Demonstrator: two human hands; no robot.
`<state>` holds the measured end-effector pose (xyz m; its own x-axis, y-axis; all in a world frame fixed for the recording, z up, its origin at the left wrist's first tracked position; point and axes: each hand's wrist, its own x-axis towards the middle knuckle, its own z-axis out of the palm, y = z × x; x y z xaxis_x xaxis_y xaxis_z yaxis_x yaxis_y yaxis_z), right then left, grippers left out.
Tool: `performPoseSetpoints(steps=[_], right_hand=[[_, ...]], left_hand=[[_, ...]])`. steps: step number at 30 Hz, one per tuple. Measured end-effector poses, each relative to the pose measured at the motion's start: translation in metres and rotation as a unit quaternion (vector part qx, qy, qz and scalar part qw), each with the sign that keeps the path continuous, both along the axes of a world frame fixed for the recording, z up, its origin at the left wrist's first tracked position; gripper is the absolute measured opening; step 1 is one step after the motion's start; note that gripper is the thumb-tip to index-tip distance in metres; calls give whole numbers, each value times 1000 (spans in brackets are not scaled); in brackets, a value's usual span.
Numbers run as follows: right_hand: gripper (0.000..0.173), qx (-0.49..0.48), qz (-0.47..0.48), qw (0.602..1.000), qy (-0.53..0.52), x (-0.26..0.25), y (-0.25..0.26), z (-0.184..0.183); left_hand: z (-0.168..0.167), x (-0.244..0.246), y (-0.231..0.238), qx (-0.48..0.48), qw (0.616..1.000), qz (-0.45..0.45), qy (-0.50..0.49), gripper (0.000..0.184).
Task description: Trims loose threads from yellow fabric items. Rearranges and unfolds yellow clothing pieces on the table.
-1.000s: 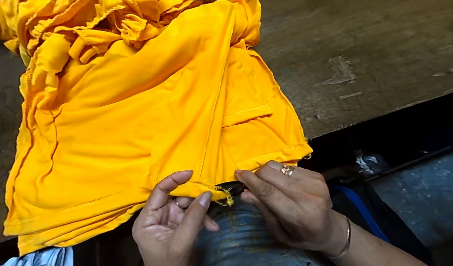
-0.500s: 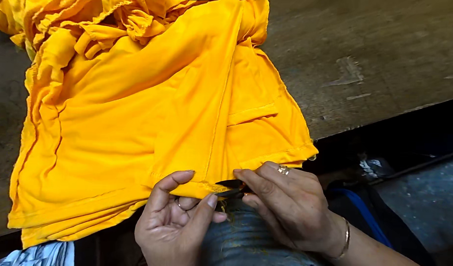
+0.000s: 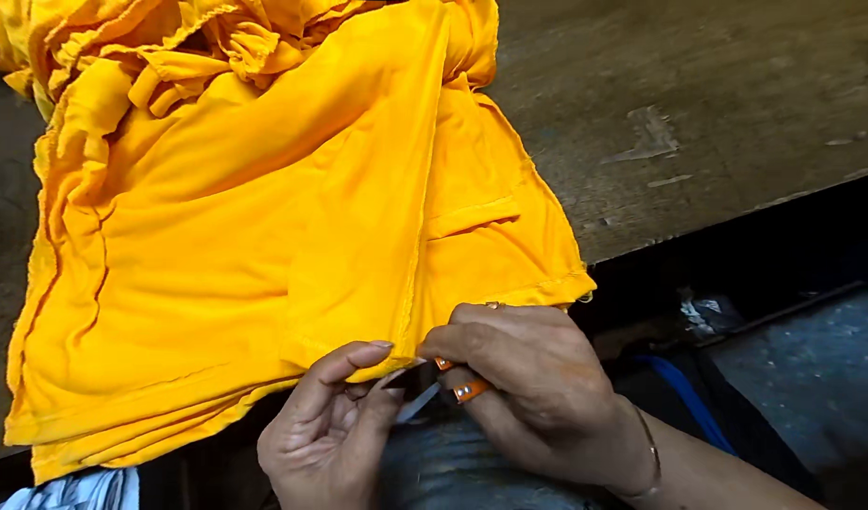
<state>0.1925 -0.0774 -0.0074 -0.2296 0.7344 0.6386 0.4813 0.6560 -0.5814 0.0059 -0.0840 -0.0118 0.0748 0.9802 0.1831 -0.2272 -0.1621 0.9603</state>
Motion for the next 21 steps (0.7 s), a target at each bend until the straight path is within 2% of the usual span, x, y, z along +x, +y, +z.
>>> performPoseSetpoints(steps=[2,5,9,10,13,14,17,21], right_hand=[[18,26,3,998,-54,0,-6,0],[19,59,15,993,-103,-3,-17,-7],[18,35,31,994,-96,-6,-23,-13],[21,16,19,995,-92,-4,-23,-11],[47,-20,-52,993,-108,11,-21,-7],[48,-12,-77,990,-121,16,-20,-8],[41,20,-126,980,-152,21,-21,-14],[37,41,-132,978,-154,11,-23,-17]], left_hand=[[2,-2,0,-28,999,2,-18,25],[4,-4,0,-80,994,-17,-70,35],[2,-2,4,-68,995,-7,-75,47],[3,-2,4,-68,995,-3,-70,49],[7,-5,3,-71,995,-1,-68,54],[8,-7,2,-75,995,1,-69,56],[12,-8,0,-105,990,3,-90,58],[13,-3,-1,-120,987,10,-105,58]])
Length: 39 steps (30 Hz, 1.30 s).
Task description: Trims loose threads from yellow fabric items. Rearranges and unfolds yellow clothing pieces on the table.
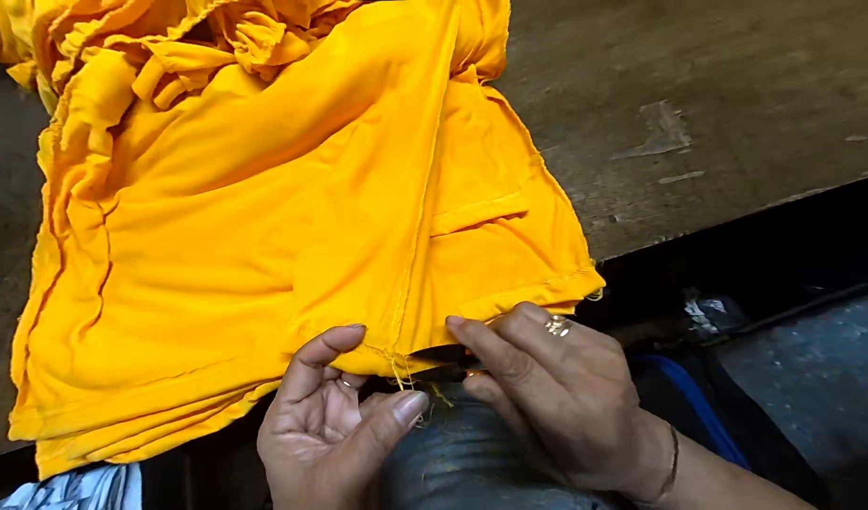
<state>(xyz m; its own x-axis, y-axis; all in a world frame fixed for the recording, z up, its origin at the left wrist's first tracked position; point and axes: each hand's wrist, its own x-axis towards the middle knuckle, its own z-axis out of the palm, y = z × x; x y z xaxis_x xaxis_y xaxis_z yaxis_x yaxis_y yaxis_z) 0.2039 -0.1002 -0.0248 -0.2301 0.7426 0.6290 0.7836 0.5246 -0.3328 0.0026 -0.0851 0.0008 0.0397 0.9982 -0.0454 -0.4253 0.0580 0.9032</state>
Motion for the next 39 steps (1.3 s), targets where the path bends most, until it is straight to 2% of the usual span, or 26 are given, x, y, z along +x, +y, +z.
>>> performPoseSetpoints(steps=[13,20,35,39], right_hand=[[29,24,1,1000,8,-12,9,-4],[34,21,-4,1000,10,-14,10,-6],[26,31,-2,999,18,-24,14,-8],[26,-6,21,997,72,-17,16,-6]], left_hand=[[0,3,-2,-7,1000,13,4,61],[0,5,-3,-22,1000,7,-7,60],[-4,10,-8,-27,999,21,-11,65],[-3,7,-8,-7,1000,15,20,69]])
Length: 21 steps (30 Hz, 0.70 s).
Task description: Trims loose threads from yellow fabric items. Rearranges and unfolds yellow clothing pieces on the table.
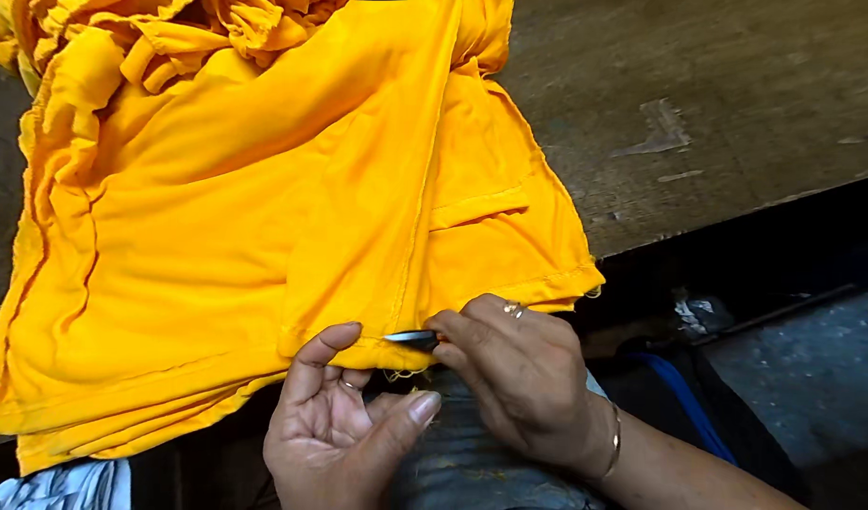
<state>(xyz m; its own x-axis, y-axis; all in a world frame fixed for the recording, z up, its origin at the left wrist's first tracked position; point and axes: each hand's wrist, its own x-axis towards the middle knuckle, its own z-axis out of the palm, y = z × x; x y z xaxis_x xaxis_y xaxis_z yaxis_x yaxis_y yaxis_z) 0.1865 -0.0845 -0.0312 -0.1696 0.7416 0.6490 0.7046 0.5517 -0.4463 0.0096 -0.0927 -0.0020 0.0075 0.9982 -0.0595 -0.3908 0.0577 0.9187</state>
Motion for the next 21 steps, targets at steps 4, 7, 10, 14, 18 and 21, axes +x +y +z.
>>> performPoseSetpoints(steps=[4,7,10,14,18,21], right_hand=[[37,-14,2,1000,2,16,-1,-1],[37,1,-8,999,-36,19,-5,-3],[34,15,-10,998,-55,17,-7,-5],[33,21,-6,998,-64,18,-8,-3],[35,16,-6,998,-64,22,-12,-4],[34,17,-11,998,-62,19,-13,-5]], left_hand=[[4,-6,1,8,1000,0,-5,58],[5,-6,3,-6,1000,8,-26,31],[4,-2,4,-18,999,31,-16,26],[5,-2,4,-20,999,38,-9,33],[4,-3,3,-27,999,31,-14,41],[3,-1,3,-17,1000,27,0,43]])
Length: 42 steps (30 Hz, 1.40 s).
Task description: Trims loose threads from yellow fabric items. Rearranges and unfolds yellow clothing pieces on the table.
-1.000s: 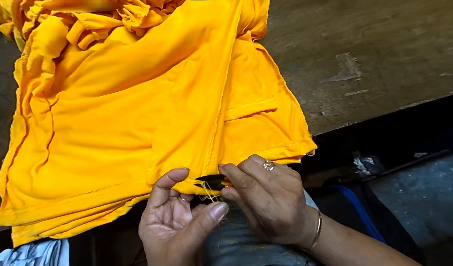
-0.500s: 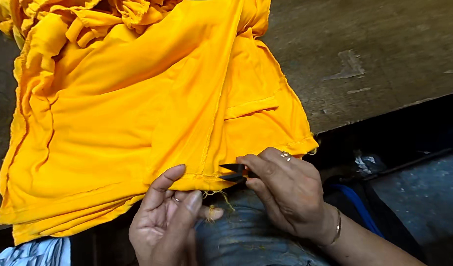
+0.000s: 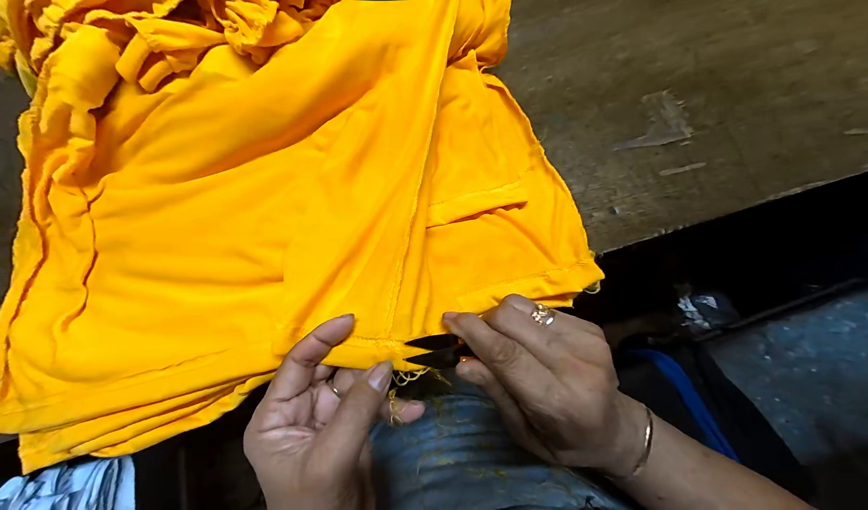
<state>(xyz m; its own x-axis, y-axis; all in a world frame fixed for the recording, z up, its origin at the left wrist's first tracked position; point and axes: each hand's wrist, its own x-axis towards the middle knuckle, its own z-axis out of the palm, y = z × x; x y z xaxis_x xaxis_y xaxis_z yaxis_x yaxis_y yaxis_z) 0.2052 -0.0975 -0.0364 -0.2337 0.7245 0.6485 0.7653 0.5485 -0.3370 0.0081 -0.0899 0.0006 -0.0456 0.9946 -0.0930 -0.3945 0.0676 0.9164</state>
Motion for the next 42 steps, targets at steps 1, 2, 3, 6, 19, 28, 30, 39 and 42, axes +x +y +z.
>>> performPoseSetpoints(steps=[1,2,3,6,19,28,30,39,42], right_hand=[[34,0,-1,1000,1,-2,0,0],[33,2,-1,1000,1,-3,1,1],[33,4,-2,1000,1,-5,2,1],[33,6,0,1000,1,-9,4,4],[34,-51,30,995,75,2,4,4],[36,-22,-6,1000,19,13,-1,-4],[36,-20,-5,1000,20,12,0,-5],[34,-13,3,1000,27,8,3,-6],[35,-16,10,999,31,7,3,-5]], left_hand=[[-1,0,0,8,1000,0,11,44],[-1,0,0,19,1000,1,21,44],[-1,0,-1,28,999,3,31,45],[-3,0,-1,51,997,2,50,48],[-4,2,1,87,992,10,90,57],[-12,10,4,94,989,46,107,61],[-13,11,4,102,987,58,109,62],[-15,12,4,107,987,60,106,59],[-13,12,3,96,988,60,108,59]])
